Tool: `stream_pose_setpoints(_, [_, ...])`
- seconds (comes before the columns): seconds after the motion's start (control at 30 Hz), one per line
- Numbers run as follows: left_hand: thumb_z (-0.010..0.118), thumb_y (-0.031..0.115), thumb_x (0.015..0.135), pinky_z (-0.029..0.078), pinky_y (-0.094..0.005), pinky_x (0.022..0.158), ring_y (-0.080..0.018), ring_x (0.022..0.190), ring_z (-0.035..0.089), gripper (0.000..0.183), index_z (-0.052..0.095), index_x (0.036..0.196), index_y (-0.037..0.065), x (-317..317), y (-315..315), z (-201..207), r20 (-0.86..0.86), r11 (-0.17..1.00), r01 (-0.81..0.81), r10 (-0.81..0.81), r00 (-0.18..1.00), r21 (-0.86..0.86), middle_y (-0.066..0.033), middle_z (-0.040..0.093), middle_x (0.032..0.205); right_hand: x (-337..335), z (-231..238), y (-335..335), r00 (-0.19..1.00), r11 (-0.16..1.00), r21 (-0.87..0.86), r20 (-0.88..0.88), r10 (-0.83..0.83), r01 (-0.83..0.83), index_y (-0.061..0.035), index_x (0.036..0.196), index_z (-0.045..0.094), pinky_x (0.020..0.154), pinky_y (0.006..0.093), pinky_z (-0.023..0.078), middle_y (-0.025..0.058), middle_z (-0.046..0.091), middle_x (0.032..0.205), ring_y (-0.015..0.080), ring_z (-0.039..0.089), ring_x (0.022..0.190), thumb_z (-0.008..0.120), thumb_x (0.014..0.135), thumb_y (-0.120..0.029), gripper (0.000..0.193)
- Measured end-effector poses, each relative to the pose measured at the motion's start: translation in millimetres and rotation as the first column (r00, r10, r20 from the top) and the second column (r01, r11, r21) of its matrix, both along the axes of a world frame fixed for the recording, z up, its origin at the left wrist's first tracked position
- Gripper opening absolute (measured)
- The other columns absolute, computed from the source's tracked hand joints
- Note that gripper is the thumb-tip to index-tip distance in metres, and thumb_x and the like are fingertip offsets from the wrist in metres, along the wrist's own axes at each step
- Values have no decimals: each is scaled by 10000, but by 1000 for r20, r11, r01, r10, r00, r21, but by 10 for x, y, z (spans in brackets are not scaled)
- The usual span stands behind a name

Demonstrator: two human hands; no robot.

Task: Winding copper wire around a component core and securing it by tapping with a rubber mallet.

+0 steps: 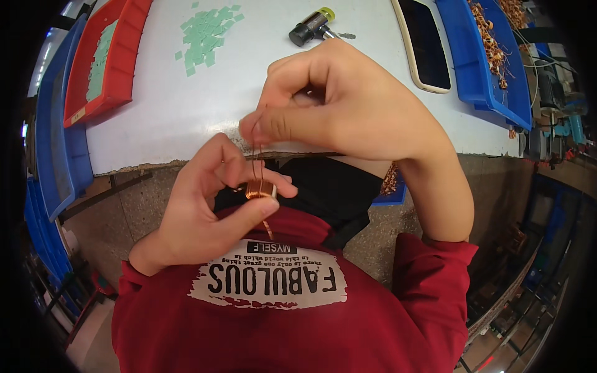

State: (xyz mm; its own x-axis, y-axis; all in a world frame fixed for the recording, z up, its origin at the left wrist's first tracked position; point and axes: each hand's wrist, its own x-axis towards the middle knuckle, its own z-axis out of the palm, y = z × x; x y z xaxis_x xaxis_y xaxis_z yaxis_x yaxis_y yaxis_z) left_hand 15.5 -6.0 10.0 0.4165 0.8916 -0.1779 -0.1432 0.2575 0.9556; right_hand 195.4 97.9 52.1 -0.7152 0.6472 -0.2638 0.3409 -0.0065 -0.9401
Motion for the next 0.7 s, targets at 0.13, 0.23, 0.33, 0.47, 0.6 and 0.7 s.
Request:
stream_pose_setpoints(0.13, [598, -59, 828, 438, -327, 925, -205, 1070, 590, 324, 308, 878, 77, -20, 8, 101, -24, 998, 13, -12, 1000, 55, -241, 636, 1019, -5, 43, -43, 989, 993, 118, -146, 10, 7, 21, 788, 662, 541, 214, 312, -4, 503, 672, 63, 401, 593, 669, 793, -35, 57])
stream_pose_setpoints(0.23, [600, -42, 837, 437, -326, 925, -216, 1065, 582, 324, 308, 894, 85, -32, 41, 105, 165, 995, -93, 97, 982, -26, -265, 624, 1041, -34, -92, -111, 936, 965, 96, -283, -210, 246, 12, 872, 659, 543, 204, 294, -22, 502, 681, 52, 380, 600, 623, 834, -59, 88])
stream_pose_setpoints(0.33, [601, -20, 852, 431, -326, 931, -239, 1086, 565, 318, 310, 913, 91, -33, 81, 73, 350, 964, -266, 256, 901, -22, -276, 616, 1064, -68, -241, -293, 851, 871, 124, -315, -420, 476, 5, 939, 646, 628, 187, 361, -4, 561, 775, 65, 476, 702, 513, 912, -107, 176])
stream_pose_setpoints(0.47, [589, 142, 910, 336, -372, 1040, -330, 1251, 452, 261, 333, 919, 93, -155, 124, 55, 369, 939, -343, 326, 870, -21, -281, 589, 1123, -328, -547, -656, 721, 845, -162, -457, -522, 510, 9, 1187, 497, 701, 197, 419, 39, 574, 952, 61, 500, 811, 563, 902, -44, 297])
stream_pose_setpoints(0.6, [464, 306, 966, 304, -367, 1064, -229, 1266, 430, 329, 505, 1122, 19, -231, 165, -8, 347, 927, -371, 364, 864, -48, -201, 514, 1286, -515, -719, -900, 654, 888, -177, -618, -436, 425, 9, 1216, 457, 705, 206, 420, 80, 594, 1034, 84, 528, 863, 589, 889, -52, 358])
stream_pose_setpoints(0.7, [393, 346, 988, 355, -360, 1022, -198, 1231, 452, 466, 494, 1275, -6, -282, 168, -23, 413, 908, -342, 416, 810, -242, -163, 441, 1377, -599, -718, -895, 728, 919, -181, -564, -389, 350, 22, 1247, 405, 742, 245, 438, 125, 585, 1063, 130, 556, 867, 577, 891, -62, 404])
